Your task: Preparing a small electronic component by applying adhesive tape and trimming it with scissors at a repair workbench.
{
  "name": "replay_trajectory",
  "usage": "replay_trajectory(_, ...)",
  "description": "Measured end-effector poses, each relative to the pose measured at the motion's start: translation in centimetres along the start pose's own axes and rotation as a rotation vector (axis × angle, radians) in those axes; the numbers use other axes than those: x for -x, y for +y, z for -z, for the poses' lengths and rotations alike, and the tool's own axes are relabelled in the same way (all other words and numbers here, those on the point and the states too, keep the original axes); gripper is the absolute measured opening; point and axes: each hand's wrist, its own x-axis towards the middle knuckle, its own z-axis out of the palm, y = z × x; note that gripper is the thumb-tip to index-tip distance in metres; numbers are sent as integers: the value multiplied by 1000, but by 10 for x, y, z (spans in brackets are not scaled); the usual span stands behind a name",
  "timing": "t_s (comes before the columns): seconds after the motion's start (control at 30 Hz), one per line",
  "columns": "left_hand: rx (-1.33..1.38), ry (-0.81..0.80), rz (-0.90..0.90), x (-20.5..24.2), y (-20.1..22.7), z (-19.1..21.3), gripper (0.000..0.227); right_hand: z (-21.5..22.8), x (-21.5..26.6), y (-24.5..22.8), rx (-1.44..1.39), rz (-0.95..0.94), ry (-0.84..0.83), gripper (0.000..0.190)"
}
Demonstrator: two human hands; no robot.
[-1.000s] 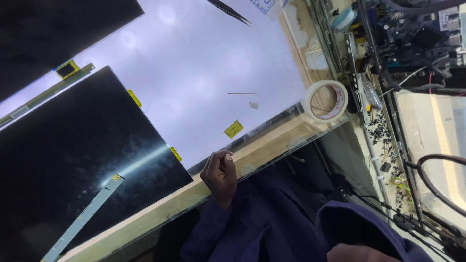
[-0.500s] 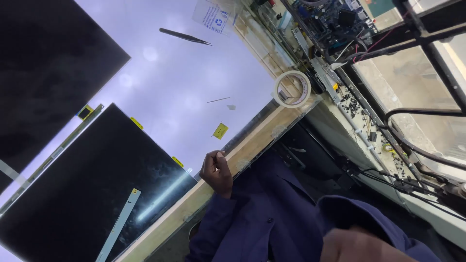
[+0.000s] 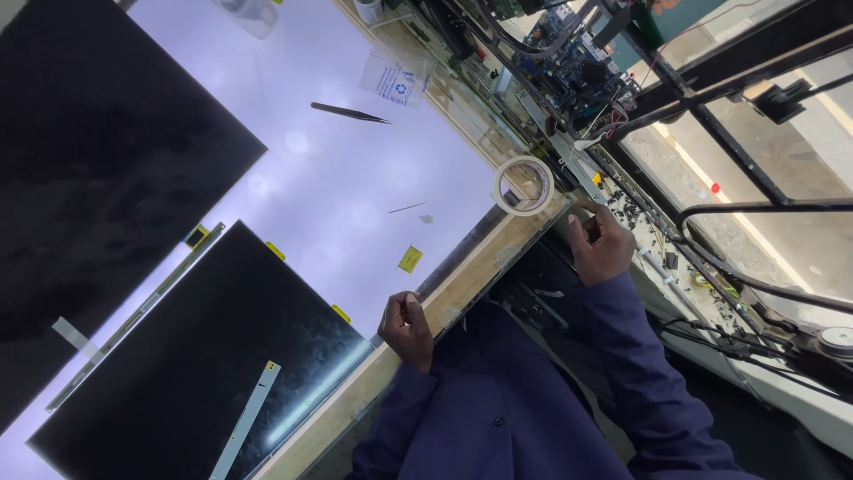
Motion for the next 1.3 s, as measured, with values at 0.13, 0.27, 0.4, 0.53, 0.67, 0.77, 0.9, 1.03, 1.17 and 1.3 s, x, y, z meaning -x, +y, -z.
replay_trajectory(0.13, 14, 0, -16, 0, -1, 2, 19, -6, -17, -20, 23, 33, -7, 18)
replay_trajectory(0.27, 31, -8, -7, 2, 1, 7, 19, -14, -34, -27, 354, 67, -83, 27)
replay_trajectory(0.4, 41, -24, -22, 3, -5, 11, 20, -27, -43, -7, 560, -8, -138, 32)
replay_trajectory(0.53, 50, -15, -34, 1, -3, 13, 19, -36, -54, 1, 667, 1, -127, 31)
replay_trajectory(0.67, 59, -12, -42, 1, -3, 16, 19, -49, -64, 10, 774, -11, -133, 23)
replay_trajectory(0.77, 71, -22, -36, 1, 1, 20, 20, -64, -81, -11, 716, 62, -162, 18)
replay_trajectory(0.9, 67, -51, -38, 0, 3, 25, 20, -82, -108, -52, 814, 136, -246, 25)
replay_trajectory(1.03, 101, -53, -52, -1, 8, 32, 22, -100, -110, -52, 792, 107, -260, 26)
replay_trajectory(1.17, 91, -40, -42, 0, 1, 31, 20, -94, -109, -74, 792, 101, -293, 27)
replay_trajectory(1.3, 116, -58, -56, -1, 0, 32, 20, -86, -120, -90, 770, 99, -366, 40)
